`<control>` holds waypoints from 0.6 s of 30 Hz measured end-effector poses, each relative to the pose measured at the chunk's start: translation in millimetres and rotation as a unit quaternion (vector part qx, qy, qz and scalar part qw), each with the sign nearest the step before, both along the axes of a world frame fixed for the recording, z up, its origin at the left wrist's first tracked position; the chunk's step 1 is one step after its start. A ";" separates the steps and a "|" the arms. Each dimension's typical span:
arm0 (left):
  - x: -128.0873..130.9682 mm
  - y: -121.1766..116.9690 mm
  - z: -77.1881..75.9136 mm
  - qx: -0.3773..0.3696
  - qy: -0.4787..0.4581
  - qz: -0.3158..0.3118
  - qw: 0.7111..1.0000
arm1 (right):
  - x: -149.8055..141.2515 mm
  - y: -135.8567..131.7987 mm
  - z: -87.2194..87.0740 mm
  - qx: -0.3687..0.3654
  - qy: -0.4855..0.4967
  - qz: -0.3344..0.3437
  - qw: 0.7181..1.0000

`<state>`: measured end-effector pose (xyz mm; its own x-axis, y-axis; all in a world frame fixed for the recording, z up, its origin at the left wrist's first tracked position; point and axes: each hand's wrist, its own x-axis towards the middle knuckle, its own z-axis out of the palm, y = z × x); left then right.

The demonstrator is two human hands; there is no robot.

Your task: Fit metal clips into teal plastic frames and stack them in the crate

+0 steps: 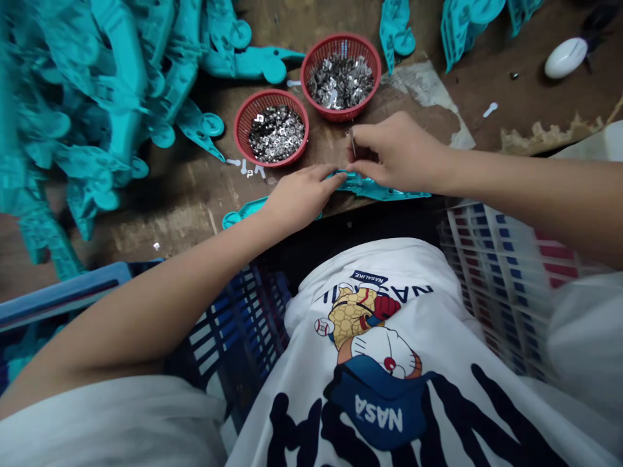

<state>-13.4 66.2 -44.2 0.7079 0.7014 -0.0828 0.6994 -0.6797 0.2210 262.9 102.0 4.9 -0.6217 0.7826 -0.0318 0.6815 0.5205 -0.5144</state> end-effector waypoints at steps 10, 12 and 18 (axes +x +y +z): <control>1.6 2.5 -2.3 -0.008 -0.007 0.023 1.000 | -2.7 -3.1 6.0 0.014 0.004 0.007 1.000; 2.0 3.2 -1.5 -0.012 -0.006 0.029 0.999 | -1.7 -1.0 2.9 0.013 0.021 0.005 1.000; 4.9 3.2 6.9 -0.025 0.014 0.026 0.999 | -1.7 -0.6 -16.2 0.027 0.010 0.052 0.998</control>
